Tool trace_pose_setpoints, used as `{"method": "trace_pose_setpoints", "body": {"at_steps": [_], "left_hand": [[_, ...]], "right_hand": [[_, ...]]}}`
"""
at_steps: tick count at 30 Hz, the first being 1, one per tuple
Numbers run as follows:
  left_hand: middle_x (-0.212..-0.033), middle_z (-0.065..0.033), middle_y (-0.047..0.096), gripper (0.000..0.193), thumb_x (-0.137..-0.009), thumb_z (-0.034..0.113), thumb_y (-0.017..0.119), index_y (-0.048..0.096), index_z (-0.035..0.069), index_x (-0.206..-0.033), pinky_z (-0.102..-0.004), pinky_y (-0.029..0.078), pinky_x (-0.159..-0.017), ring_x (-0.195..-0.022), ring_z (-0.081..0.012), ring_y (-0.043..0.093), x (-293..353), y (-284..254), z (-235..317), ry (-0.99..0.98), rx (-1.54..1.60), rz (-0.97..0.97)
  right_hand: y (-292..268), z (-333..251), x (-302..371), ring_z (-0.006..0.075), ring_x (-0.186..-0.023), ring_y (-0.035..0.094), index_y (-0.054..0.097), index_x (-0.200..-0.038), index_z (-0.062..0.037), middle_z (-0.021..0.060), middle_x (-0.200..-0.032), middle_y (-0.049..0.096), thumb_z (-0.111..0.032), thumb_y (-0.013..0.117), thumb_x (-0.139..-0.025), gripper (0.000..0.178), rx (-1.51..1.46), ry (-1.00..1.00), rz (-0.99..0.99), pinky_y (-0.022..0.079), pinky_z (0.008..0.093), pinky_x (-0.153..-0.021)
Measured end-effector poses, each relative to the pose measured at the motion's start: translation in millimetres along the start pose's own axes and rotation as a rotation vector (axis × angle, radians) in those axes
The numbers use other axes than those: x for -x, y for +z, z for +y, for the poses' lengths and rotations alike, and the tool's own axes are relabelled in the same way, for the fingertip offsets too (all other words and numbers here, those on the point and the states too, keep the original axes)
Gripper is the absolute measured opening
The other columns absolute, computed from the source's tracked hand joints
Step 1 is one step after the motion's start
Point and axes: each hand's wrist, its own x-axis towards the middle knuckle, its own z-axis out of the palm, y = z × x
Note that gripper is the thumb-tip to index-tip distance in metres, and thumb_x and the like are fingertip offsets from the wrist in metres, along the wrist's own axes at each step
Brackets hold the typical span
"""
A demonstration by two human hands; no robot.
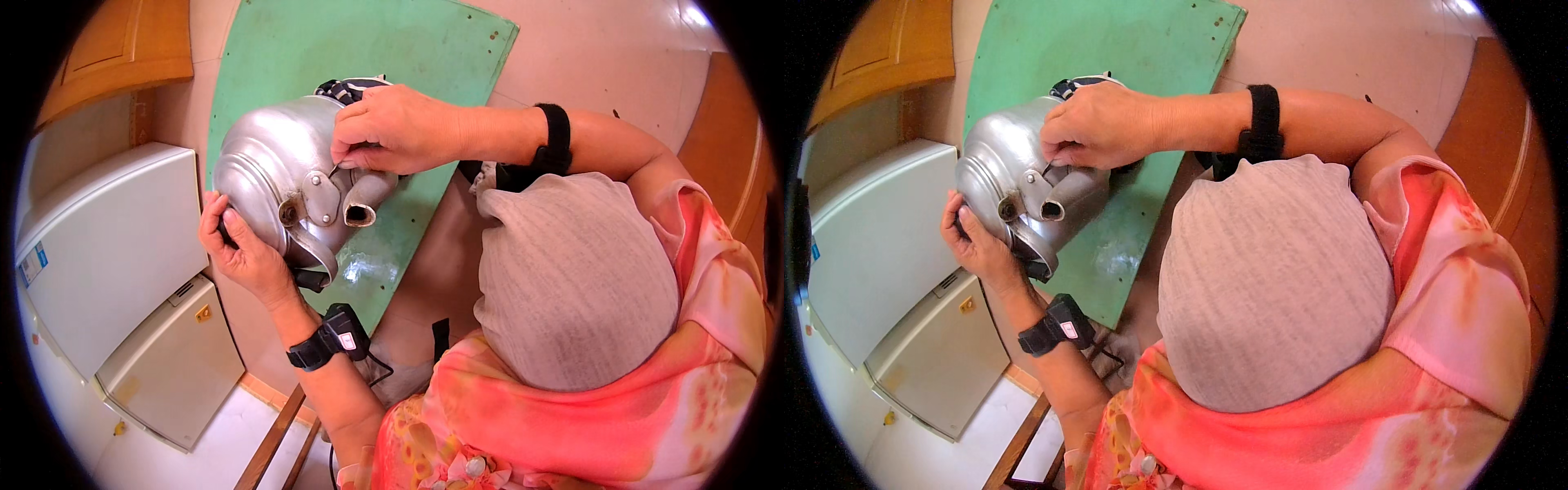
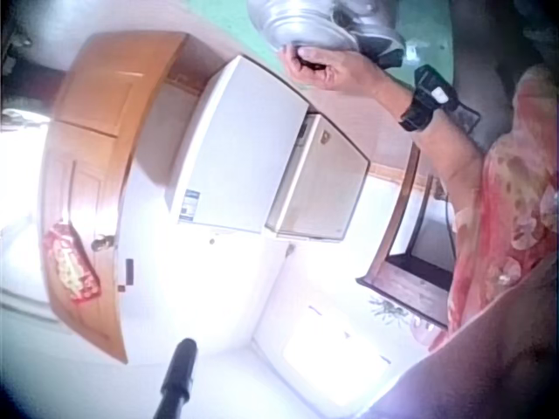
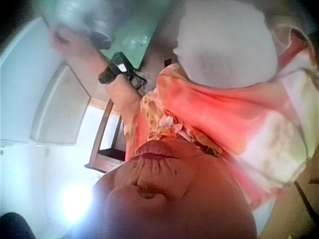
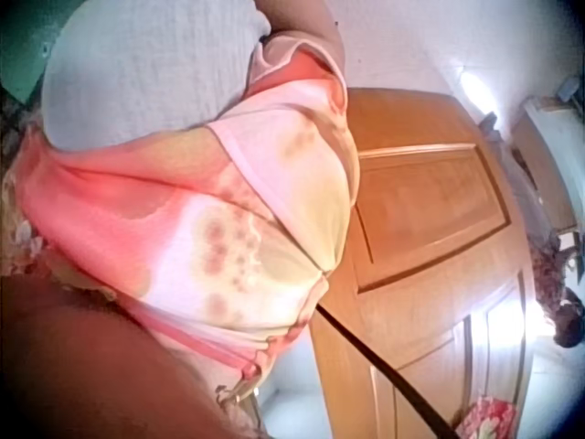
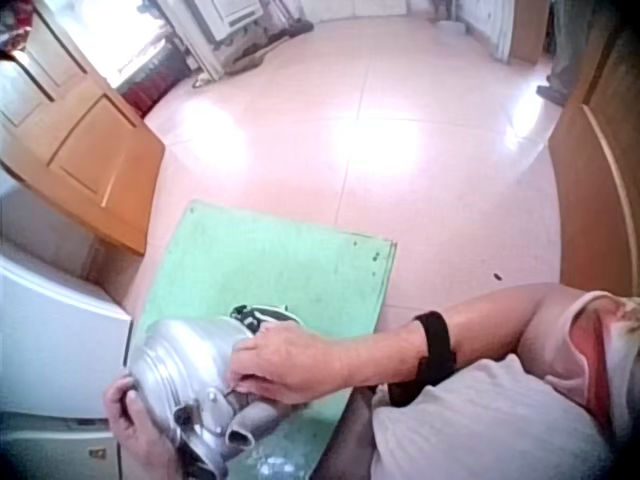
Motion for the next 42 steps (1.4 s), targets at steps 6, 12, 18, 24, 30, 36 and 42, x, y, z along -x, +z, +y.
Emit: {"method": "trace_pose_setpoints", "body": {"at_steps": [6,12,18,24,30,36,42], "left_hand": [[-0.120,-0.0148,0.056,0.016,-0.096,0.008,0.047,0.056,0.000,-0.107,-0.0359,0.036,-0.101,-0.117,-0.0236,0.050,0,1,2,0.029,-0.044,0.002],[-0.120,-0.0147,0.056,0.016,-0.096,0.008,0.048,0.056,0.000,-0.107,-0.0366,0.036,-0.102,-0.117,-0.0238,0.050,-1,1,2,0.031,-0.034,-0.006],[-0.119,-0.0144,0.056,0.016,-0.095,0.008,0.049,0.056,0.000,-0.108,-0.0368,0.035,-0.103,-0.118,-0.0241,0.049,1,1,1,0.024,-0.020,0.001],[-0.115,-0.0108,0.057,0.017,-0.096,0.010,0.049,0.056,0.001,-0.108,-0.0338,0.037,-0.100,-0.113,-0.0208,0.051,-8,8,3,-0.102,0.083,0.040],[-0.108,-0.0066,0.057,0.018,-0.097,0.012,0.049,0.056,0.001,-0.109,-0.0292,0.042,-0.090,-0.098,-0.0144,0.052,-14,18,7,-0.227,0.120,0.091],[-0.106,-0.0065,0.057,0.019,-0.096,0.014,0.049,0.057,0.001,-0.108,-0.0289,0.042,-0.089,-0.097,-0.0151,0.052,-19,19,1,-0.208,0.104,0.092],[-0.105,-0.0076,0.056,0.017,-0.095,0.012,0.049,0.058,0.001,-0.104,-0.0302,0.041,-0.088,-0.097,-0.0163,0.052,-33,23,-6,-0.197,0.058,0.087]], "right_hand": [[2,-1,-2,0.0281,-0.078,0.062,0.061,-0.085,-0.0106,0.0060,-0.085,0.063,-0.018,0.061,-0.082,0.008,-0.036,0.058,0.066,0.049,0.0395,-0.066],[-2,0,0,0.0275,-0.073,0.060,0.061,-0.084,-0.0126,0.0031,-0.081,0.061,-0.018,0.062,-0.081,0.006,0.042,-0.078,0.000,0.047,0.0388,-0.066],[-2,5,0,0.0251,-0.067,0.055,0.061,-0.084,-0.0147,0.0005,-0.078,0.059,-0.018,0.063,-0.081,0.005,0.079,-0.191,0.002,0.043,0.0361,-0.068],[-4,17,-5,0.0189,-0.074,0.062,0.061,-0.089,-0.0103,0.0015,-0.085,0.063,-0.013,0.062,-0.085,0.005,-0.185,-0.086,0.176,0.048,0.0319,-0.065],[-15,21,11,0.0074,-0.060,0.054,0.051,-0.107,-0.0053,0.0012,-0.079,0.056,-0.006,0.046,-0.098,0.011,-0.497,0.137,0.267,0.043,0.0204,-0.057],[-28,17,29,0.0049,-0.056,0.049,0.050,-0.109,-0.0039,0.0006,-0.074,0.054,-0.009,0.049,-0.096,0.014,-0.608,0.298,0.174,0.041,0.0198,-0.052],[-30,24,34,0.0068,-0.062,0.053,0.053,-0.107,-0.0027,0.0016,-0.079,0.058,-0.007,0.053,-0.093,0.014,-0.409,0.180,0.073,0.045,0.0211,-0.059]]}}
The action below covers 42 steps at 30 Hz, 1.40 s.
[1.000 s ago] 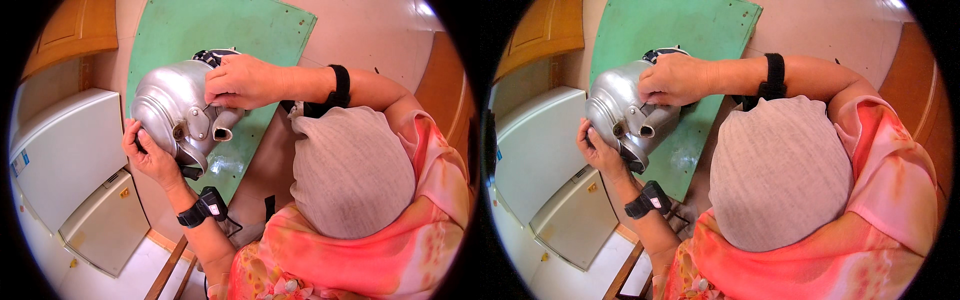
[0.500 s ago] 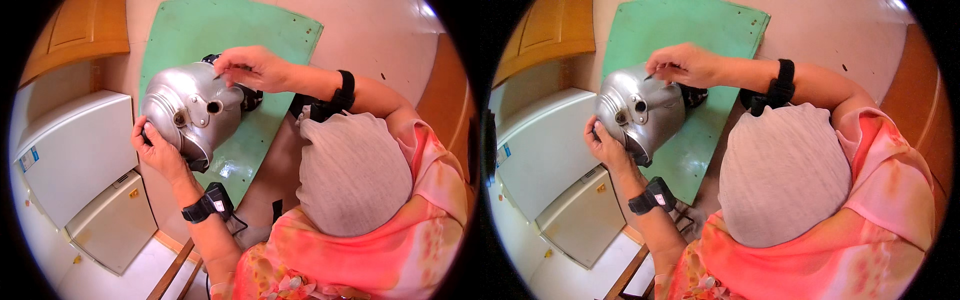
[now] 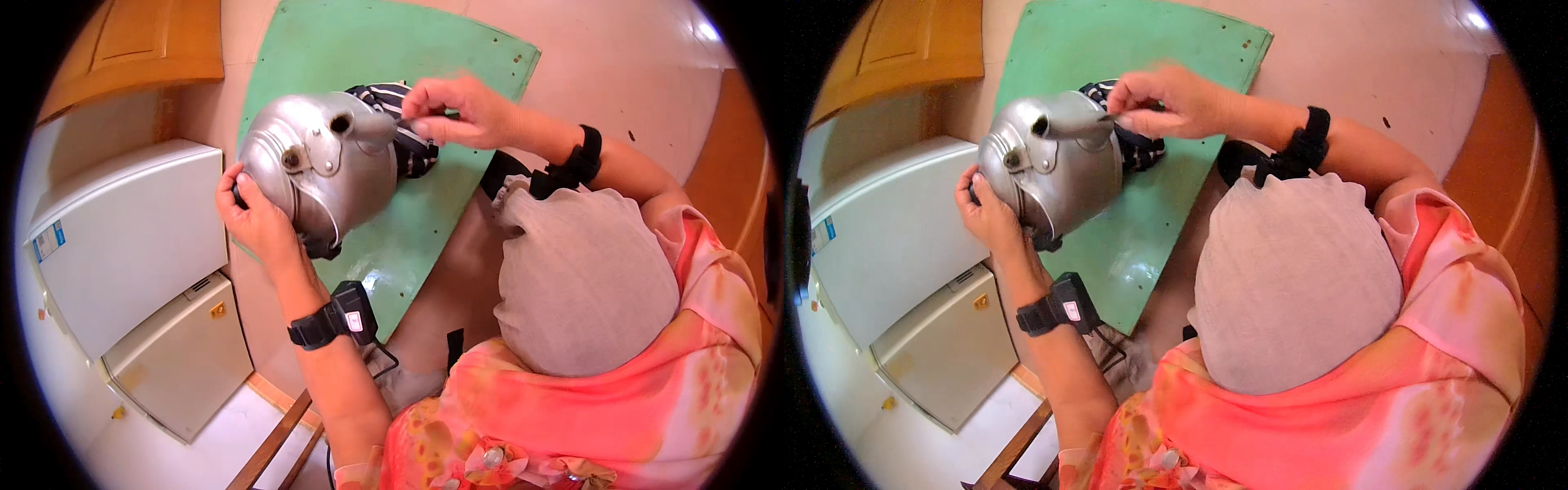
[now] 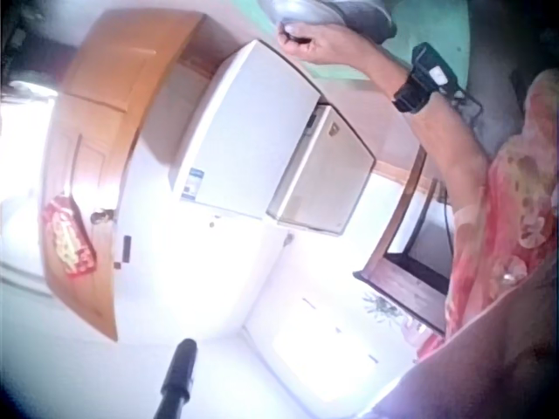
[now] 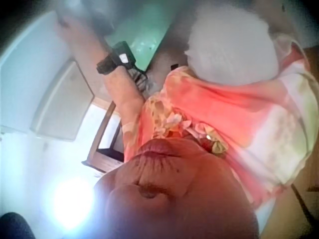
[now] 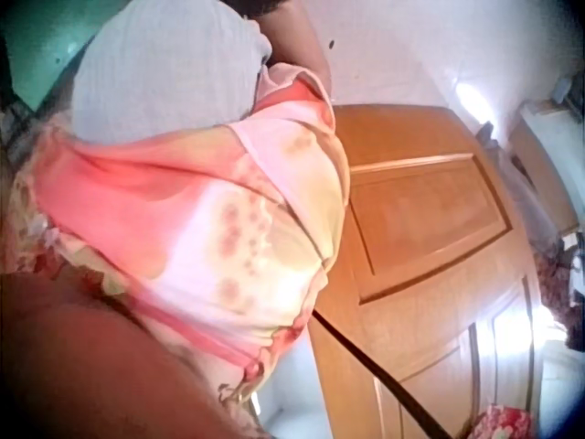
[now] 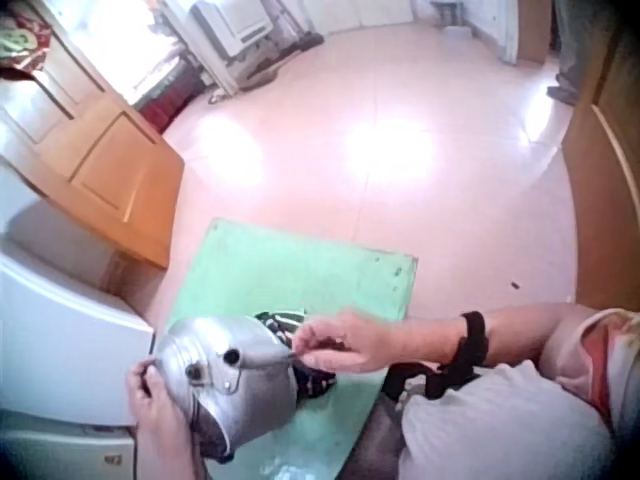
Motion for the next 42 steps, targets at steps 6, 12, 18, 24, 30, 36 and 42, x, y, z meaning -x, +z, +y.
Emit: {"method": "trace_pose_setpoints", "body": {"at_steps": [6,12,18,24,30,36,42], "left_hand": [[-0.105,-0.0100,0.055,0.017,-0.094,0.012,0.047,0.059,0.002,-0.102,-0.0330,0.040,-0.090,-0.097,-0.0201,0.051,-14,12,-3,-0.015,-0.082,0.049],[-0.110,-0.0116,0.052,0.019,-0.095,0.012,0.044,0.058,0.003,-0.105,-0.0338,0.039,-0.092,-0.102,-0.0213,0.050,-3,10,-1,0.028,-0.142,0.054],[-0.111,-0.0107,0.052,0.020,-0.096,0.012,0.044,0.057,0.002,-0.107,-0.0341,0.038,-0.094,-0.103,-0.0211,0.049,17,8,7,0.012,-0.081,0.091],[-0.115,-0.0108,0.053,0.018,-0.097,0.009,0.043,0.054,0.000,-0.108,-0.0345,0.035,-0.100,-0.110,-0.0216,0.048,39,2,8,0.112,-0.047,0.106],[-0.122,-0.0134,0.053,0.018,-0.098,0.012,0.046,0.055,0.000,-0.108,-0.0370,0.035,-0.103,-0.116,-0.0239,0.049,43,-11,3,0.224,-0.005,-0.018],[-0.122,-0.0138,0.054,0.019,-0.098,0.013,0.047,0.055,0.000,-0.109,-0.0367,0.035,-0.103,-0.116,-0.0240,0.049,45,-10,6,0.227,-0.052,-0.022],[-0.125,-0.0134,0.052,0.021,-0.099,0.013,0.045,0.053,-0.001,-0.112,-0.0352,0.035,-0.103,-0.116,-0.0207,0.048,41,-9,11,0.227,-0.087,-0.052]], "right_hand": [[12,4,2,0.0085,-0.068,0.060,0.056,-0.105,-0.0022,0.0033,-0.082,0.063,0.000,0.056,-0.089,0.016,-0.063,0.058,-0.051,0.051,0.0235,-0.066],[27,-1,-10,0.0115,-0.062,0.060,0.062,-0.098,-0.0024,0.0048,-0.084,0.067,-0.005,0.065,-0.084,0.015,0.272,0.031,0.075,0.050,0.0243,-0.059],[30,6,-9,0.0119,-0.077,0.059,0.064,-0.098,-0.0017,0.0065,-0.086,0.064,-0.005,0.063,-0.083,0.015,0.095,-0.105,0.100,0.048,0.0252,-0.069],[7,1,5,0.0111,-0.082,0.059,0.064,-0.100,0.0000,0.0062,-0.093,0.065,-0.009,0.061,-0.087,0.016,-0.504,0.242,-0.249,0.047,0.0250,-0.071],[-49,-21,3,0.0087,-0.074,0.058,0.061,-0.107,0.0016,0.0059,-0.089,0.065,-0.007,0.056,-0.091,0.019,-0.608,0.319,-0.490,0.048,0.0234,-0.070],[-25,-28,-16,0.0058,-0.065,0.057,0.066,-0.102,-0.0037,0.0032,-0.087,0.067,-0.008,0.061,-0.090,0.013,-0.193,0.183,-0.254,0.047,0.0203,-0.060],[-7,-10,-26,0.0113,-0.074,0.060,0.069,-0.097,-0.0058,0.0027,-0.086,0.067,-0.006,0.068,-0.083,0.014,-0.003,-0.010,-0.143,0.048,0.0238,-0.063]]}}
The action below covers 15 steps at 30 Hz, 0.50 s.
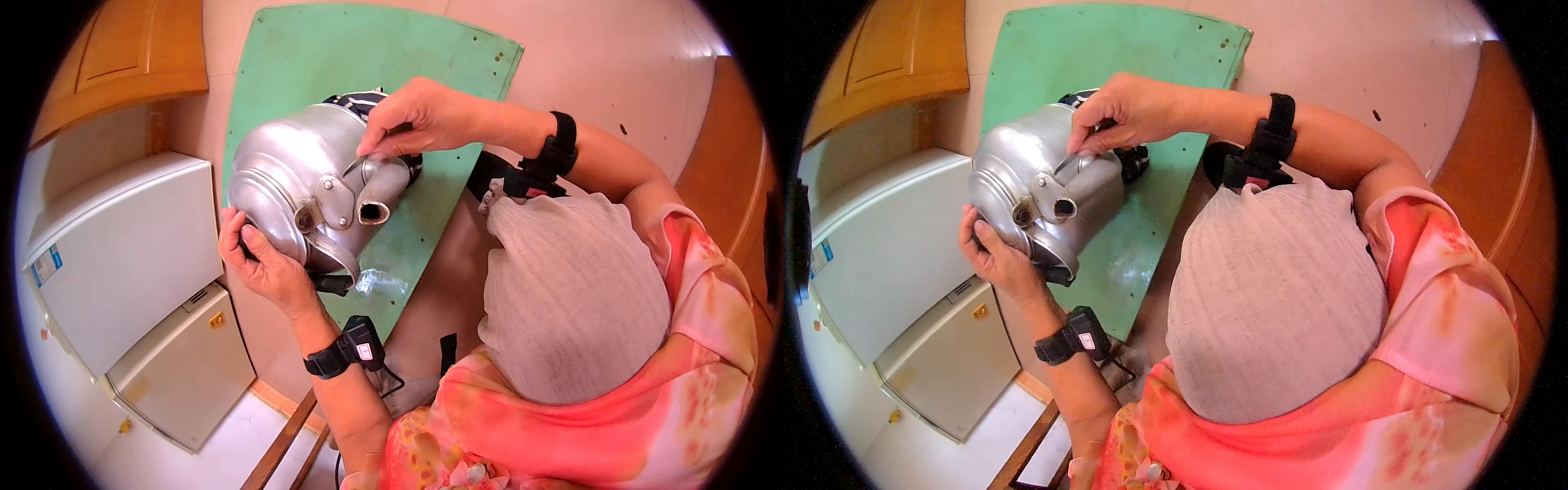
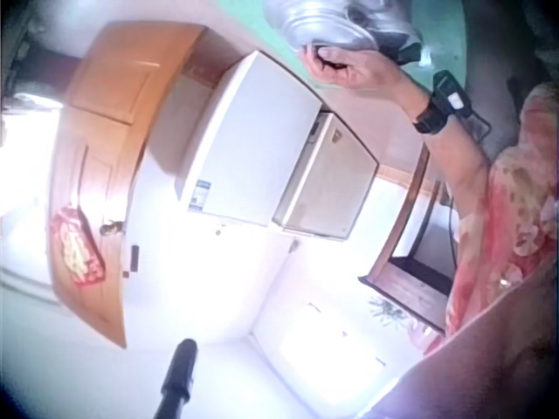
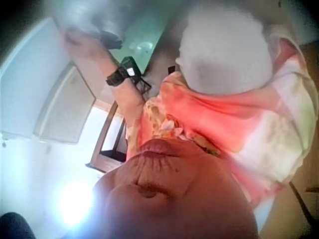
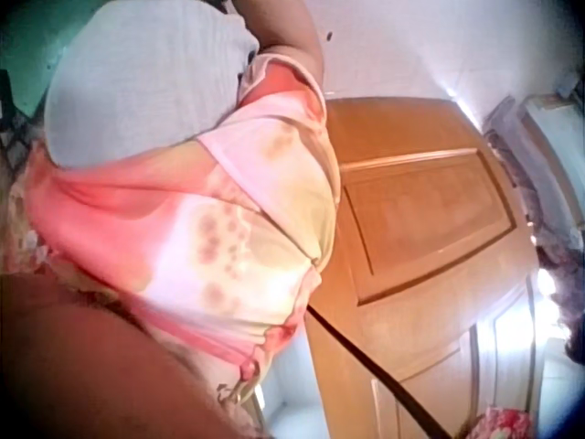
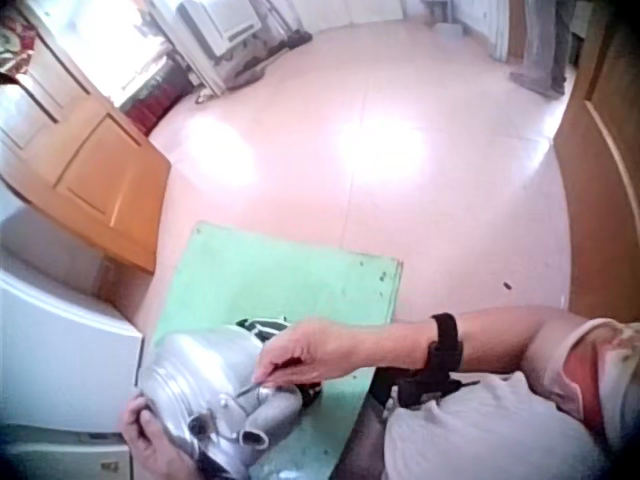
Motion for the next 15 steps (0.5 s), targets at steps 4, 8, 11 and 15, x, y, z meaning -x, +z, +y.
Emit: {"method": "trace_pose_setpoints", "body": {"at_steps": [4,8,11,15], "left_hand": [[-0.125,-0.0133,0.052,0.021,-0.099,0.013,0.044,0.053,-0.001,-0.112,-0.0352,0.035,-0.103,-0.116,-0.0203,0.048,-0.3,0.5,2.0,-0.008,0.038,-0.006],[-0.126,-0.0132,0.051,0.021,-0.099,0.013,0.044,0.053,-0.001,-0.112,-0.0356,0.035,-0.104,-0.116,-0.0202,0.048,-1.6,1.0,4.8,-0.018,0.018,0.006],[-0.126,-0.0134,0.051,0.020,-0.099,0.013,0.045,0.053,0.000,-0.112,-0.0360,0.035,-0.104,-0.117,-0.0203,0.047,-2.3,1.7,6.4,-0.018,-0.002,-0.011],[-0.125,-0.0130,0.051,0.020,-0.099,0.012,0.044,0.053,0.000,-0.112,-0.0357,0.035,-0.104,-0.117,-0.0203,0.047,-2.9,4.2,6.5,0.000,-0.009,-0.014]], "right_hand": [[-1.4,10.1,-2.8,0.0165,-0.081,0.061,0.070,-0.094,-0.0051,0.0046,-0.088,0.065,-0.003,0.069,-0.080,0.014,0.075,-0.184,-0.023,0.048,0.0267,-0.069],[-1.1,10.3,-4.0,0.0163,-0.079,0.061,0.069,-0.094,-0.0042,0.0050,-0.086,0.065,-0.003,0.069,-0.081,0.014,0.067,-0.206,-0.021,0.049,0.0268,-0.068],[-2.1,8.9,-3.7,0.0169,-0.076,0.061,0.069,-0.094,-0.0032,0.0058,-0.085,0.065,-0.003,0.069,-0.081,0.013,0.045,-0.208,-0.035,0.049,0.0272,-0.067],[-7.0,9.8,-5.1,0.0173,-0.074,0.061,0.069,-0.094,-0.0025,0.0065,-0.085,0.066,-0.002,0.068,-0.081,0.012,0.062,-0.270,-0.103,0.049,0.0274,-0.066]]}}
